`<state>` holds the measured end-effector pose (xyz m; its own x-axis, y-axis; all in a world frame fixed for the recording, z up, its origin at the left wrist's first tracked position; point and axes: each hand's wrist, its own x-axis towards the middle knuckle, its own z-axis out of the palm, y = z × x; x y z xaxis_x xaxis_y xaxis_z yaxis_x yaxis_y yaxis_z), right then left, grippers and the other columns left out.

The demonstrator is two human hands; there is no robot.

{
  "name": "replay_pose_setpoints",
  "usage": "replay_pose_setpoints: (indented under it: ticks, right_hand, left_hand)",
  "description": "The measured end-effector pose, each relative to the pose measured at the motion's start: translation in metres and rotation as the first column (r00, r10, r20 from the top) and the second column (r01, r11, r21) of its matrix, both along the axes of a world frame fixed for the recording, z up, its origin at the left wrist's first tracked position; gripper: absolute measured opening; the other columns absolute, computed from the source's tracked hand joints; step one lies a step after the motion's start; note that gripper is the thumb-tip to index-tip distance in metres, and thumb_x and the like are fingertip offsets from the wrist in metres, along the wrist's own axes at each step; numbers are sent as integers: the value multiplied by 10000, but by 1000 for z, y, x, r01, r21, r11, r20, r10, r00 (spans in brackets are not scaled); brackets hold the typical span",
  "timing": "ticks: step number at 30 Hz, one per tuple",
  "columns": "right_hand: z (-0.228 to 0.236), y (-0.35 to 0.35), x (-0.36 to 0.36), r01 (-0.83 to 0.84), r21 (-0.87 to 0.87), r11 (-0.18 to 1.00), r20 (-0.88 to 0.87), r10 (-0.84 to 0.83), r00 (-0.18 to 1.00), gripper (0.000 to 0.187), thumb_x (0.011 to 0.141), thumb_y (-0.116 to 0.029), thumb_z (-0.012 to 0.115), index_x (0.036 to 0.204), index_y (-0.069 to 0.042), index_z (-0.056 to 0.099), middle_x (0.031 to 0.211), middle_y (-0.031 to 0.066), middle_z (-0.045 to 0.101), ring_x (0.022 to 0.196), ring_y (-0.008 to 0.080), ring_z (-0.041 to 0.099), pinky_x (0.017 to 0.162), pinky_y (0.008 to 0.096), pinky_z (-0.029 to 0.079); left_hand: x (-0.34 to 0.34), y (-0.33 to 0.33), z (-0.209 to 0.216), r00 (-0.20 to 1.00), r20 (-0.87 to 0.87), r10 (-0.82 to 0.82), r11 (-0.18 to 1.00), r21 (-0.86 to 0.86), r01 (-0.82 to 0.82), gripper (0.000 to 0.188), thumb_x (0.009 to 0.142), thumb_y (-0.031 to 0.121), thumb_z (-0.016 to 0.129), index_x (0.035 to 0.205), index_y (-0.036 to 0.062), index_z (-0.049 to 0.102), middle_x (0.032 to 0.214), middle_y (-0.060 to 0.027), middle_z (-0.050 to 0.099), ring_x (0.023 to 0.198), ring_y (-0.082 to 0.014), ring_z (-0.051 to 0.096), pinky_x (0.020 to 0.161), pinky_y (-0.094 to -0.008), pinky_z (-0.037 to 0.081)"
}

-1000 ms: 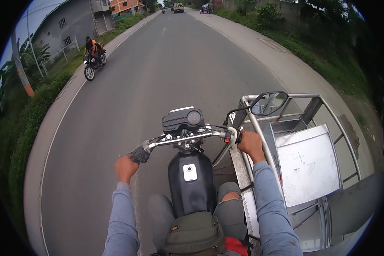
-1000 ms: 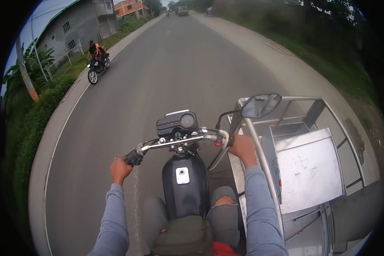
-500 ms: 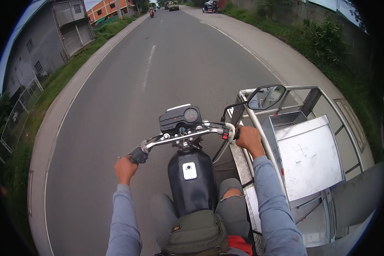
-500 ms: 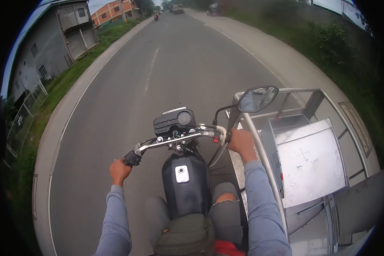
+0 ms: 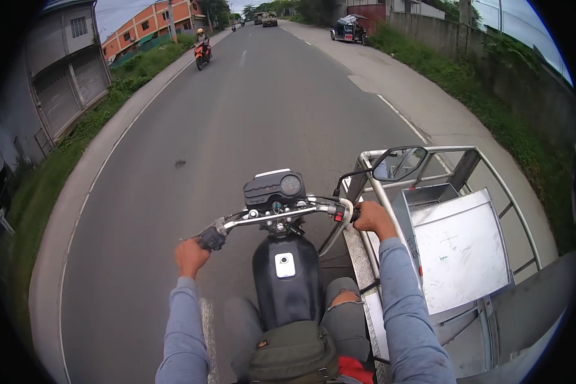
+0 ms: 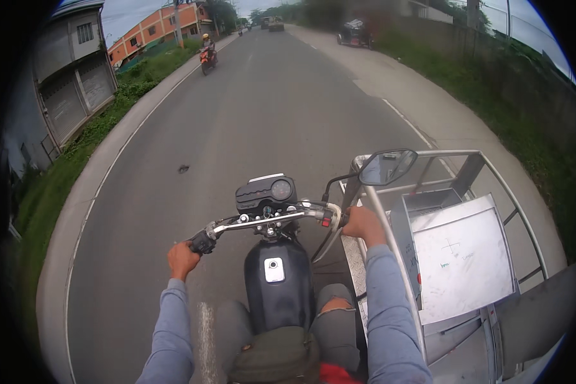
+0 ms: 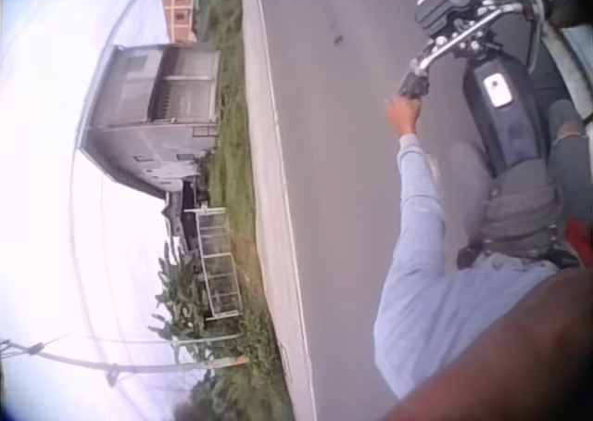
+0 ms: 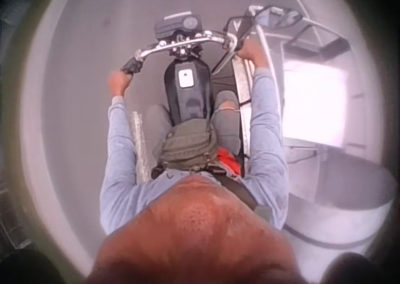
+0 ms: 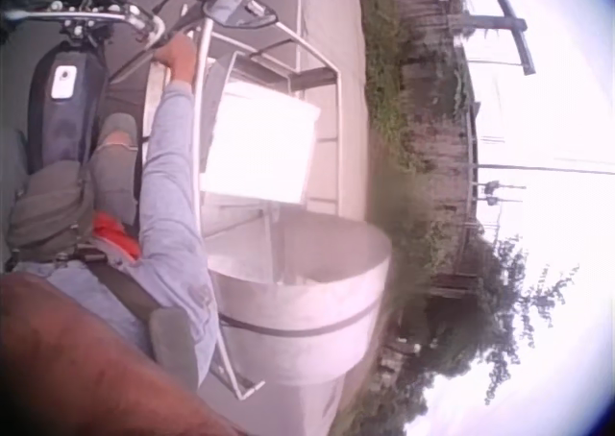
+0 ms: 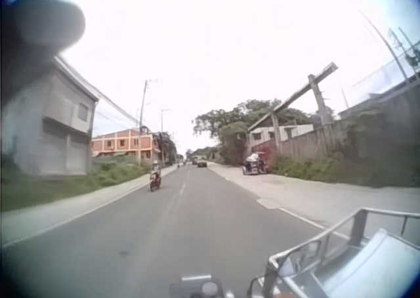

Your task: Driving a motorcycle with a sidecar containing metal structures on a public road.

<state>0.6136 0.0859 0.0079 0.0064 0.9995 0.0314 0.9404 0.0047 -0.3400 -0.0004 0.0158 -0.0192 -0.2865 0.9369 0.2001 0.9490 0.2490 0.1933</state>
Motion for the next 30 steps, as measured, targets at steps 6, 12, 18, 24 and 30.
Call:
replay_pose_setpoints:
  ticks: [6,12,18,24,30]
  right_hand:
    - [4,6,-3,1,-72,997,57,4,998,679,771,-272,882,1433,-121,867,1297,262,867,1261,457,823,1148,550,650]
    - [0,0,-8,14,-32,999,123,-10,992,556,846,-314,926,1368,-134,861,1275,215,878,1228,433,839,1081,563,670]
    - [-10,-3,-5,51,45,998,185,-58,981,440,881,-292,883,1297,-146,866,1183,199,886,1150,428,860,1015,560,687]
    - [-9,-5,-6,23,91,996,186,-40,982,369,857,-209,837,1216,-127,852,1109,212,881,1089,437,863,962,573,690]
    - [-6,-4,-6,25,117,993,143,-42,989,426,799,-147,804,1220,-123,865,1026,237,861,1028,470,844,929,603,666]
  left_hand:
    - [-2,1,-2,1000,-5,-14,1000,4,14,432,845,309,893,1258,196,944,1084,-194,894,1069,-442,852,946,-551,669]
    - [-3,3,0,1000,11,5,1000,0,-5,440,841,308,903,1266,202,947,1112,-185,901,1087,-418,857,971,-530,670]
    - [3,3,-3,999,-36,3,1000,3,-3,432,843,309,906,1259,202,951,1138,-173,906,1101,-404,861,985,-519,674]
    - [1,0,-10,999,-26,37,999,-15,-38,461,847,299,912,1298,203,942,1144,-181,907,1093,-416,867,988,-524,678]
    - [1,3,-9,997,-36,66,997,-42,-67,510,848,300,919,1345,189,928,1144,-192,906,1103,-416,869,991,-533,682]
